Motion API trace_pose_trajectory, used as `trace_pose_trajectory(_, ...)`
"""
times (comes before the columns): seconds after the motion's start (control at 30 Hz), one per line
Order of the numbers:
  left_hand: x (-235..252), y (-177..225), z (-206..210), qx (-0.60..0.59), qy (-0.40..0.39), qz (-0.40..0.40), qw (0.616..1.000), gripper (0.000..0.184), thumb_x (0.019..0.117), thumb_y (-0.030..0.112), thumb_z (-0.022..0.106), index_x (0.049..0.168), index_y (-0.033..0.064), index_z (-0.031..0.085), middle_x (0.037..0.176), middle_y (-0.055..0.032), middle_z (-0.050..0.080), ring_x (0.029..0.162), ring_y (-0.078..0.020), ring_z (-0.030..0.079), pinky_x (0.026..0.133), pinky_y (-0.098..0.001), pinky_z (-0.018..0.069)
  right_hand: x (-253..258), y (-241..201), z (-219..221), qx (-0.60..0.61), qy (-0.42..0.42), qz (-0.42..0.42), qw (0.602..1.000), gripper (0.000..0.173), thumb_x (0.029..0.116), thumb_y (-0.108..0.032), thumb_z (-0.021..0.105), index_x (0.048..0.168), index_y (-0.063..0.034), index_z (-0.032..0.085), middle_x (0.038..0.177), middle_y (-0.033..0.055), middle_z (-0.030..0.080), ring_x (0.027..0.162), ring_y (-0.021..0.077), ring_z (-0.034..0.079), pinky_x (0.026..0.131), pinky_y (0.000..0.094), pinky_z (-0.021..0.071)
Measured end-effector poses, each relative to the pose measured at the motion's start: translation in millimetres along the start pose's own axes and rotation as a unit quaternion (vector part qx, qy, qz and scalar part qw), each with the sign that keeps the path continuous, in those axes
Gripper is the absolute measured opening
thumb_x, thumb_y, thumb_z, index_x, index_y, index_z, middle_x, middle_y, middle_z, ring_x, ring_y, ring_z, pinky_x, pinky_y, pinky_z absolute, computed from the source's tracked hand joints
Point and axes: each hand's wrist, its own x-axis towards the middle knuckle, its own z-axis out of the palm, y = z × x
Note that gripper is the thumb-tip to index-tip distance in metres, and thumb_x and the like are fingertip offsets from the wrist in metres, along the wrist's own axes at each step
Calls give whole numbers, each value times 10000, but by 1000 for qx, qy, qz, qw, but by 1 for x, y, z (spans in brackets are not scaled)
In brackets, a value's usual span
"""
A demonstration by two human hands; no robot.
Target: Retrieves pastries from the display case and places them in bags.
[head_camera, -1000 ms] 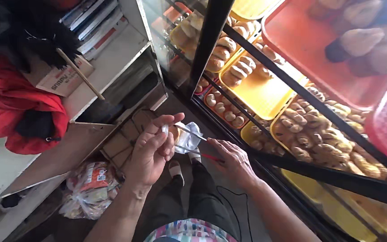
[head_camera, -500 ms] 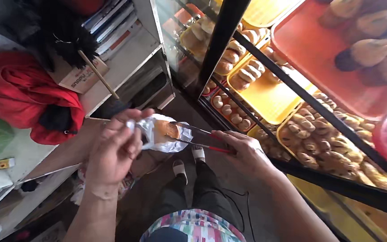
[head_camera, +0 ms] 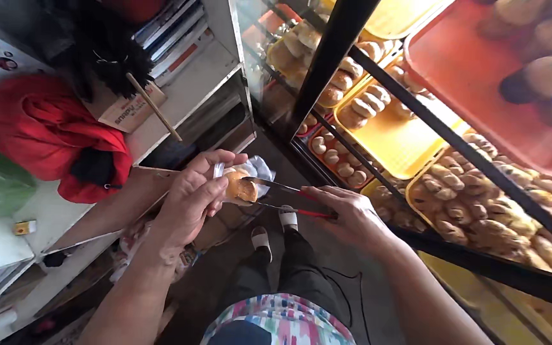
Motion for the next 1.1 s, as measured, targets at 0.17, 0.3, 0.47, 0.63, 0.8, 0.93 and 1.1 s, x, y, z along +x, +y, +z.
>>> trace_pose_trajectory(0.17, -12, 0, 6, 3, -40, -29, 999, 360, 1006, 174, 508, 1350, 221, 599, 1362, -31, 627, 559, 4, 485, 474, -149, 405, 22, -8, -3, 1, -42, 0, 999, 489, 922, -360, 682, 1378, -187, 648, 1076, 67, 734, 883, 239, 696, 780, 494, 565)
trace_pose_trajectory(0.3, -13, -3, 12, -14, -53, -22, 998, 337, 1017, 183, 538, 1346, 199, 608, 1316, -23, 646, 579, 15, 486, 485, -140, 400, 24, -24, 11, -58, -6, -30, 998, 518, 887, -281, 721, 1380, -143, 641, 1102, 100, 729, 953, 290, 708, 801, 514, 576)
trace_pose_trajectory(0.47, -14, 9, 6, -68, -13, 22, 997, 358, 1020, 168, 457, 1348, 149, 599, 1413, -92, 586, 541, -11, 468, 439, -147, 381, 14, -33, 16, -74, 17, -25, 997, 549, 895, -311, 699, 1417, -165, 612, 1187, 85, 716, 1029, 278, 696, 830, 488, 568)
trace_pose_trajectory(0.63, -9, 9, -1, -102, -2, 21, 995, 363, 1060, 258, 401, 1331, 186, 631, 1430, -63, 584, 530, -1, 480, 435, -139, 387, -5, -32, -1, -17, 42, -7, 999, 607, 897, -421, 707, 1414, -119, 610, 1204, 85, 721, 1057, 222, 701, 897, 429, 579)
trace_pose_trajectory(0.8, -7, -7, -3, -127, -1, 18, 992, 354, 1041, 265, 454, 1343, 207, 631, 1449, -77, 574, 548, 7, 498, 451, -138, 398, -47, -3, 6, 116, 128, 108, 979, 685, 874, -373, 770, 1421, -10, 574, 1204, 146, 705, 994, 146, 683, 871, 315, 582)
trace_pose_trajectory(0.93, -11, -32, -2, -161, 16, 1, 987, 344, 1017, 269, 536, 1332, 181, 645, 1444, -111, 579, 587, -4, 534, 480, -146, 422, -62, 70, 11, 44, 242, 342, 907, 634, 910, -263, 718, 1428, 51, 530, 1267, 263, 659, 1129, 341, 672, 989, 508, 539)
trace_pose_trajectory(1.1, -22, -55, 5, -194, 38, -9, 980, 321, 1009, 208, 538, 1285, 97, 658, 1388, -167, 610, 592, -21, 550, 475, -153, 425, -32, 179, -24, -34, 242, 538, 806, 681, 941, -297, 688, 1457, 82, 454, 1408, 338, 524, 1362, 447, 488, 1152, 557, 377)
